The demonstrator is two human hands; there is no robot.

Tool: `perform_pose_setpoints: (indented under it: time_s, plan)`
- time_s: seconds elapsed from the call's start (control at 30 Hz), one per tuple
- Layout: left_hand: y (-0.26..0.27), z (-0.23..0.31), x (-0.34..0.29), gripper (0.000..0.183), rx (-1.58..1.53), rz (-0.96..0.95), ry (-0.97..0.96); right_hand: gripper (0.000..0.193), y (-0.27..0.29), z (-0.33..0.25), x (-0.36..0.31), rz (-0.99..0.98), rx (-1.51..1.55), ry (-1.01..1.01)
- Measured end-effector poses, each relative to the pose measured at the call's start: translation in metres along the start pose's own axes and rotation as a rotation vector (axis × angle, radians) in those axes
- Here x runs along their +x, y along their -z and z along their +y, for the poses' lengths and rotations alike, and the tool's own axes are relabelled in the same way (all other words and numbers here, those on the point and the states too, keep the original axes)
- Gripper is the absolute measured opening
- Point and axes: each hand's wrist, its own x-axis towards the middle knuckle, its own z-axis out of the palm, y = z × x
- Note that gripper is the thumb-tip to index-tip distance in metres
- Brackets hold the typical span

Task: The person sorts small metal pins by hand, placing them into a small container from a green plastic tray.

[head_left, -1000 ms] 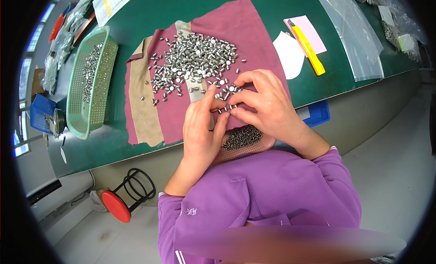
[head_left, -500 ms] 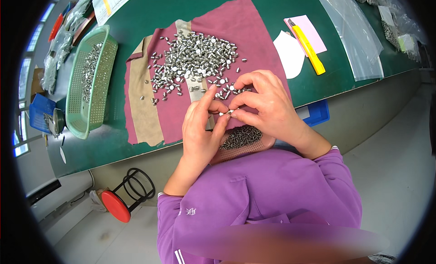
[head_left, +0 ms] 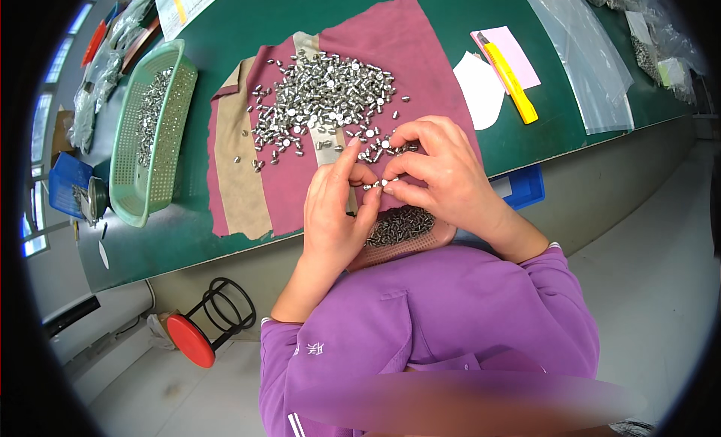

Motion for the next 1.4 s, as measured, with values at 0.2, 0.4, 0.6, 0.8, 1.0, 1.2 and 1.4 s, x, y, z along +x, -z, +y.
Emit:
perform_pose_setpoints:
  time_s: [0.2,0.4,0.6,0.8,1.0,1.2,1.4]
  plan:
    - [0.002,0.007,0.003,0.077,0.012,0.024,-0.029,0.02,0.001,0.0,-0.002,0.019,-0.012,-0.022]
    - [0.004,0.006,0.004,0.072,0.026,-0.001,-0.052,0.02,-0.002,0.001,-0.003,0.008,-0.031,0.017]
    - [0.022,0.008,0.0,0.071,-0.16,-0.283,-0.002,0.023,0.014,0.002,-0.006,-0.143,0.094,0.107]
    - [0.007,0.006,0.001,0.08,0.037,0.091,0.093,0.023,0.011,-0.002,-0.002,0.001,0.013,-0.112]
    - [-0.002,0.0,0.016,0.073,0.082,0.063,-0.045,0.021,-0.006,-0.008,0.01,0.075,-0.089,-0.062]
    - [0.004,0.0,0.01,0.073,0.049,-0.037,-0.004,0.017,-0.002,-0.004,0.006,0.03,-0.006,-0.072]
    - [0.004,0.0,0.009,0.072,0.047,0.035,-0.087,0.016,-0.003,-0.002,0.004,0.032,0.019,-0.04]
